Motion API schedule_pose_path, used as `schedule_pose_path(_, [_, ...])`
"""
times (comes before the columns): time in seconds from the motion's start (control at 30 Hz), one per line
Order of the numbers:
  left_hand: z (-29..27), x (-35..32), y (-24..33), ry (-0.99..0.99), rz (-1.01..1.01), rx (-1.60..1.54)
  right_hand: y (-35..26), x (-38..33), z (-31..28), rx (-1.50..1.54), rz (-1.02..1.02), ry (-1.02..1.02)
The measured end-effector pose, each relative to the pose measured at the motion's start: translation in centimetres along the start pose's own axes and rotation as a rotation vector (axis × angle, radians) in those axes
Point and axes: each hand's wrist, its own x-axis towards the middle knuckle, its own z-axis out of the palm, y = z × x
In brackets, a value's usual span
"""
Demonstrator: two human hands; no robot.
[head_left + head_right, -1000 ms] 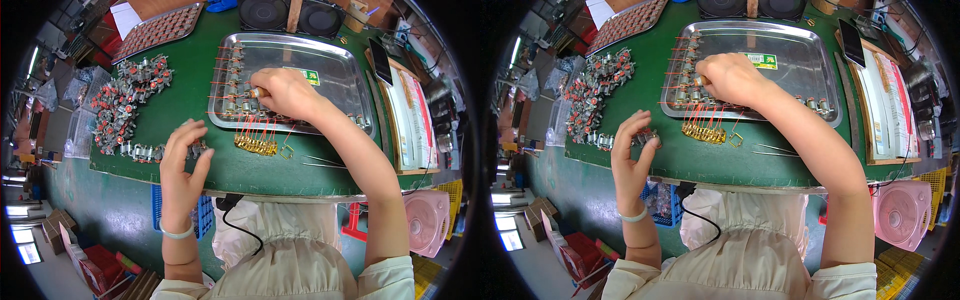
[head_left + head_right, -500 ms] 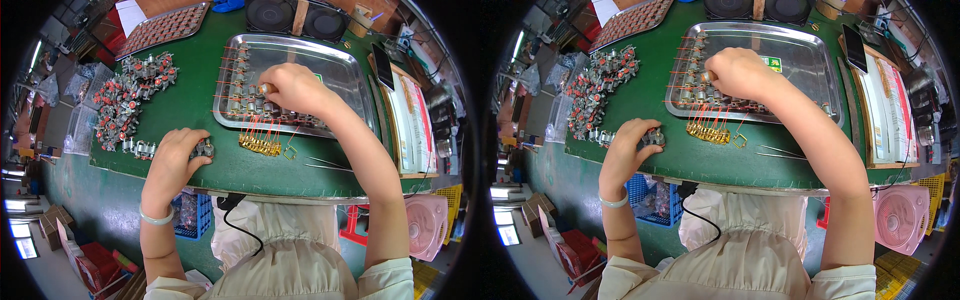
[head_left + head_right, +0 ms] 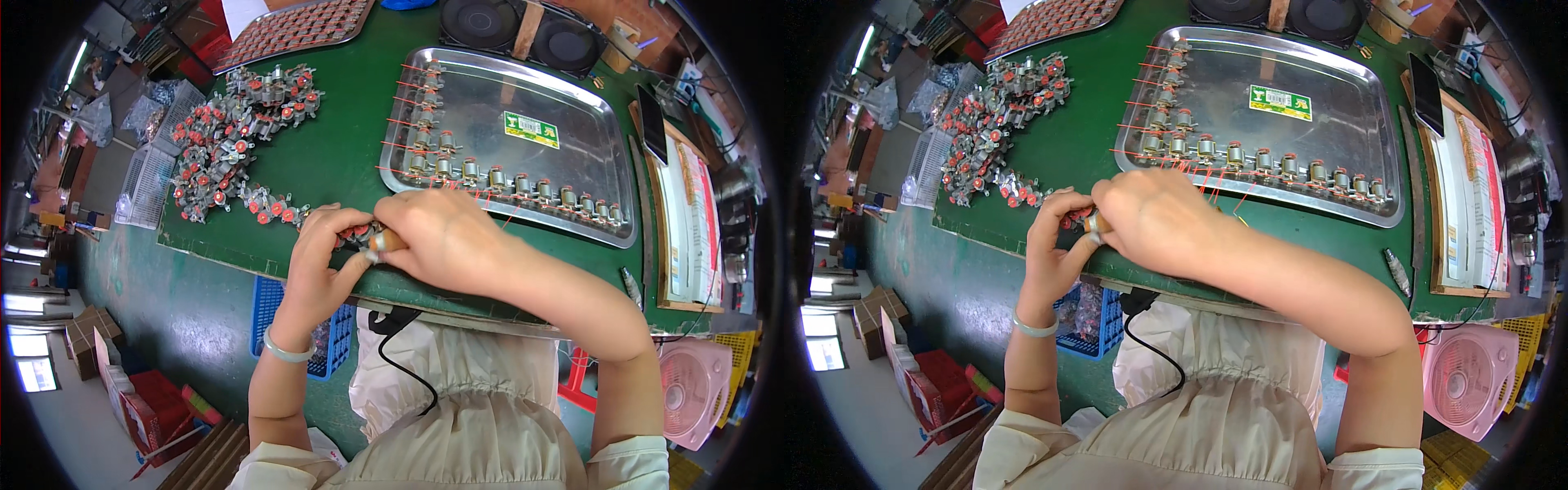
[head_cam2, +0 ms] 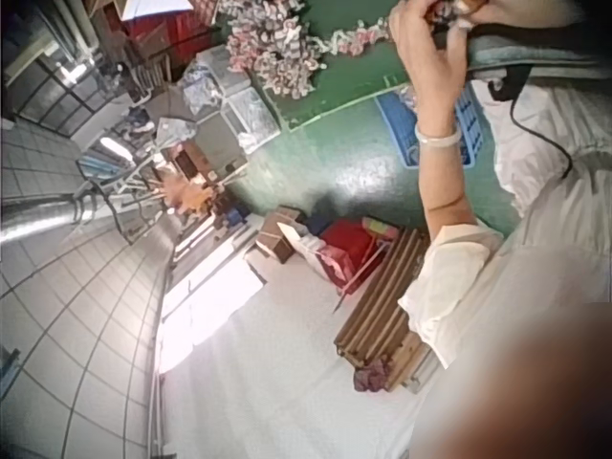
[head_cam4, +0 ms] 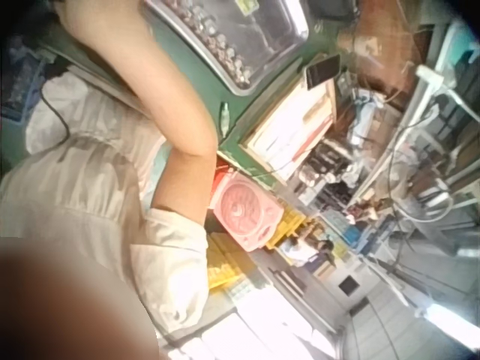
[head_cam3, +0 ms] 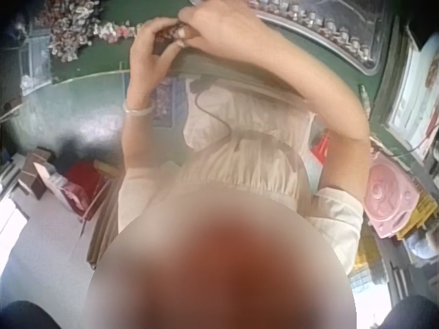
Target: Assembling small electric motor components at a workbench using a screwdriver and tweezers.
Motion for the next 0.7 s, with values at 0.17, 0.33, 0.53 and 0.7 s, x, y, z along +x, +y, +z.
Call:
schedule_pose_path(0.17, [-0.5, 0.7, 0.9, -0.102, -0.082, 0.018, 0.1, 0.2, -1.3, 0.010, -0.005, -0.120])
schedule_pose_path(0.33, [0.0, 1.7, 2.1, -0.116, -0.011, 0.247, 0.3, -1.0, -2.3, 0.082, 0.025, -0.089])
schedule_pose_path(0.53, [2.0, 1.1, 3.2, 0.157, -0.077, -0.120, -1.2, -2.2, -2.7, 0.467, 0.018, 0.191])
schedule_pose_path(0.7, [2.5, 1.5, 4.2, 0.211, -0.174, -0.457, -0.4, -3.0, -1.7, 0.448, -0.039, 0.427])
